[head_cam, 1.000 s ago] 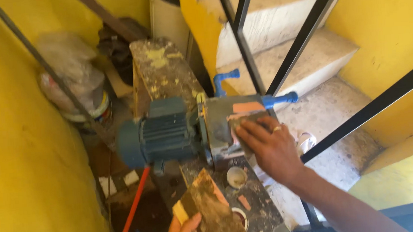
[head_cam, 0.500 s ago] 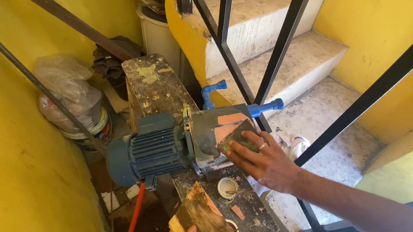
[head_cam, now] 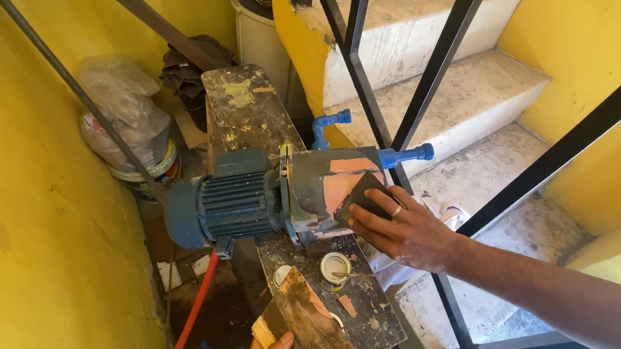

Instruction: Sanding the surface of a blue water pump motor unit using a piece of sandpaper.

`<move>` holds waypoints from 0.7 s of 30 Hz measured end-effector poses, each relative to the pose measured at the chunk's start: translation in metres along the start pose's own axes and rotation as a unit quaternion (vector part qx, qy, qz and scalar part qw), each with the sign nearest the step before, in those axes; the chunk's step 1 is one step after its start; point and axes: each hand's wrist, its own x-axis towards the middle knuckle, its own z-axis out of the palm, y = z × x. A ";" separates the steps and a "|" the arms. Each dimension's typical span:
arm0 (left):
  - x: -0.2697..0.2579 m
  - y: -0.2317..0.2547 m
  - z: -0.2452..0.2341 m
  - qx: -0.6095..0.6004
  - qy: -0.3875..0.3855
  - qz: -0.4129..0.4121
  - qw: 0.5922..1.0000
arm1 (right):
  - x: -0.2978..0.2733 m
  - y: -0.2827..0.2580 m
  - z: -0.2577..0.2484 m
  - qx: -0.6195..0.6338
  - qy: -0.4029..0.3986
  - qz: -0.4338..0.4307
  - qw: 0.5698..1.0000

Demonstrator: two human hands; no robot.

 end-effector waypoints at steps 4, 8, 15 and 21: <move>-0.001 -0.010 0.001 0.009 -0.008 0.019 1.000 | -0.009 -0.001 0.010 0.005 0.005 -0.003 1.000; -0.007 -0.018 0.008 0.005 0.032 0.010 0.999 | -0.021 -0.004 0.025 -0.026 -0.008 -0.006 1.000; -0.016 -0.018 0.020 -0.034 0.044 0.040 0.998 | -0.041 0.006 0.036 -0.092 0.004 -0.016 0.996; -0.049 0.017 0.066 -0.055 0.081 0.023 0.995 | -0.059 0.028 0.017 -0.107 -0.007 -0.033 0.994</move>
